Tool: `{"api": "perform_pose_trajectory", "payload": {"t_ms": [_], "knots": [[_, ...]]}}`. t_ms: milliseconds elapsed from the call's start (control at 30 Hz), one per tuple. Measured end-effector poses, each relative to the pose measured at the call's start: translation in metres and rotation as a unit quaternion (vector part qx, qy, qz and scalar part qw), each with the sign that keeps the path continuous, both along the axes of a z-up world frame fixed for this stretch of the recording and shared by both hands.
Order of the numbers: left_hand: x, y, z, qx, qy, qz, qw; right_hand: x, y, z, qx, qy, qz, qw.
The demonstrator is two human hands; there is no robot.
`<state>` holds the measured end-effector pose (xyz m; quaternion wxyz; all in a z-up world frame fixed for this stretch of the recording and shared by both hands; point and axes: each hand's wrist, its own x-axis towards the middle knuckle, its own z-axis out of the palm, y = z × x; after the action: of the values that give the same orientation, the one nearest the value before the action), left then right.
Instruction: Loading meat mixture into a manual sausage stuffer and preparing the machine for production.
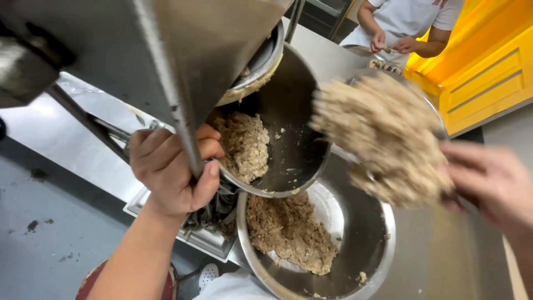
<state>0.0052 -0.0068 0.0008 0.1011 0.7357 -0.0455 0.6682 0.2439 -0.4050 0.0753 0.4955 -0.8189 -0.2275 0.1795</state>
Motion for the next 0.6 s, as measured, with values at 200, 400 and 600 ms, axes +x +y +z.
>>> {"api": "perform_pose_trajectory", "payload": {"t_ms": [200,400,600], "knots": [[-0.007,0.001,0.003,-0.002,0.024,-0.004,1.0,-0.046,0.199,0.014,-0.157,-0.589,0.204,0.766],[0.0,0.018,-0.023,-0.002,0.003,-0.03,1.0,-0.002,0.272,-0.057,-0.138,-0.834,0.196,0.497],[-0.001,0.017,-0.018,0.003,-0.016,-0.026,1.0,-0.008,0.226,-0.034,-0.149,-0.855,0.131,0.479]]}}
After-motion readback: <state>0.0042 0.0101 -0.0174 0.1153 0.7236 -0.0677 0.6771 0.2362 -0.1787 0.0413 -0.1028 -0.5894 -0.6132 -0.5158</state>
